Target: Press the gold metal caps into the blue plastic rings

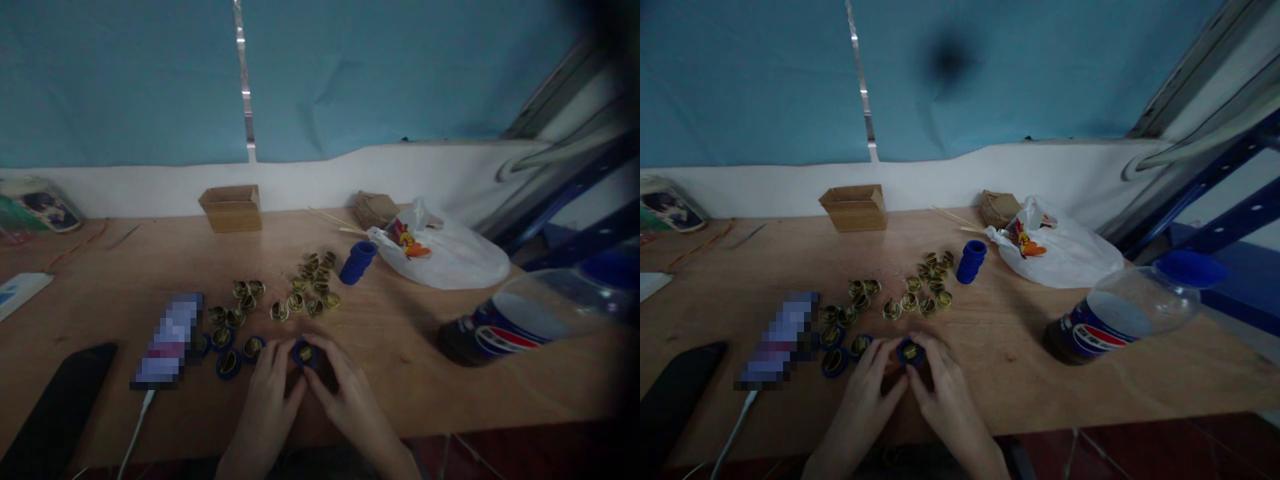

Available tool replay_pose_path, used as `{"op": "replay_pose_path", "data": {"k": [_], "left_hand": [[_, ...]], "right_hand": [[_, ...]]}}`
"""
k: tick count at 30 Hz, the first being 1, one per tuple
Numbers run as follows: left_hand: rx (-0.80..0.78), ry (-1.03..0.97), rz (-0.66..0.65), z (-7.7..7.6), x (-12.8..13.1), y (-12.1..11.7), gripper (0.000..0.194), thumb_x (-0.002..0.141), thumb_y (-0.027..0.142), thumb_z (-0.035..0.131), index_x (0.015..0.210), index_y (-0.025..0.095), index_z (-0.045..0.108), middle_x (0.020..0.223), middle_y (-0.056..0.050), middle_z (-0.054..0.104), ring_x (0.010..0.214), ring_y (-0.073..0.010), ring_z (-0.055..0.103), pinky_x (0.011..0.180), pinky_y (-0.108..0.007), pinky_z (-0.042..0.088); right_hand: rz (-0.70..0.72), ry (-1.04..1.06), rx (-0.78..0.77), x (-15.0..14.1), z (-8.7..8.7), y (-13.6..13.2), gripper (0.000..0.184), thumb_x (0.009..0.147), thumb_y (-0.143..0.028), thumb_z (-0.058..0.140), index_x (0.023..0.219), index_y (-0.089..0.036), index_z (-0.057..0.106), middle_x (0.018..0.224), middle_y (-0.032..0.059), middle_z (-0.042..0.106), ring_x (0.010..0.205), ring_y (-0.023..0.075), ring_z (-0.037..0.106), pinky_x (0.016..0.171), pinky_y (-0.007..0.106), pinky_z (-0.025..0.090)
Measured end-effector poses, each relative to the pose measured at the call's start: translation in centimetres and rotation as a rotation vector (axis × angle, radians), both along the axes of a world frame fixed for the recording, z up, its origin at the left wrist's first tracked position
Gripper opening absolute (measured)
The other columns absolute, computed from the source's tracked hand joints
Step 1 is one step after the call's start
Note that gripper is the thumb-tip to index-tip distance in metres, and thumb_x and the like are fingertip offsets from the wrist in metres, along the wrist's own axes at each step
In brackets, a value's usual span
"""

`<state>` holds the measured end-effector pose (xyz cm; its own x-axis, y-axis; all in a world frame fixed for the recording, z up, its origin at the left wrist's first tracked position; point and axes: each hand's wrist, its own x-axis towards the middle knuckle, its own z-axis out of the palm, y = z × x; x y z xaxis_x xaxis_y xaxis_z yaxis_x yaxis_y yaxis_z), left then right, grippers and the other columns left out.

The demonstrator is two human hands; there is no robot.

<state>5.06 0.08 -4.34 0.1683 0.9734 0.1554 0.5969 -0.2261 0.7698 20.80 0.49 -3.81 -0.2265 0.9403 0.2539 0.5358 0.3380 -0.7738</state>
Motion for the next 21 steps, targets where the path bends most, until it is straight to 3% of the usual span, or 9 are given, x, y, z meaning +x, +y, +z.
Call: {"op": "replay_pose_path", "data": {"k": [5, 10, 15, 21], "left_hand": [[0.057, 0.056, 0.017, -0.08, -0.12, -0.26, 0.046, 0.084, 0.011, 0.049, 0.128, 0.022, 0.05, 0.121, -0.011, 0.055, 0.116, -0.0245, 0.055, 0.098, -0.044, 0.047], [0.073, 0.018, 0.03, 0.0, -0.18, -0.22, 0.047, 0.083, 0.005, 0.043, 0.127, 0.02, 0.053, 0.119, -0.012, 0.061, 0.115, -0.0242, 0.058, 0.097, -0.043, 0.049], [0.066, -0.009, 0.078, -0.16, -0.09, -0.2, 0.057, 0.083, 0.006, 0.042, 0.138, 0.02, 0.04, 0.132, -0.014, 0.057, 0.12, -0.0246, 0.056, 0.098, -0.045, 0.048], [0.087, 0.054, 0.098, 0.22, 0.13, -0.37, 0.046, 0.083, 0.004, 0.043, 0.123, 0.022, 0.055, 0.122, -0.012, 0.057, 0.116, -0.0244, 0.056, 0.096, -0.045, 0.049]], "right_hand": [[-0.023, -0.04, 0.069, -0.02, -0.13, 0.25, 0.039, 0.087, -0.013, 0.054, 0.124, -0.025, 0.051, 0.128, 0.0071, 0.06, 0.124, 0.0242, 0.052, 0.105, 0.047, 0.044], [0.007, -0.003, 0.013, -0.22, 0.04, 0.3, 0.041, 0.09, -0.012, 0.048, 0.129, -0.026, 0.047, 0.129, 0.0056, 0.061, 0.12, 0.0203, 0.057, 0.102, 0.042, 0.048], [0.007, -0.003, -0.004, -0.31, -0.19, 0.57, 0.04, 0.091, -0.013, 0.047, 0.129, -0.026, 0.047, 0.131, 0.006, 0.059, 0.121, 0.0208, 0.056, 0.103, 0.043, 0.047], [-0.024, -0.03, -0.006, -0.32, -0.66, 0.79, 0.041, 0.087, -0.009, 0.05, 0.125, -0.025, 0.049, 0.125, 0.0075, 0.062, 0.118, 0.0229, 0.057, 0.101, 0.045, 0.047]]}}
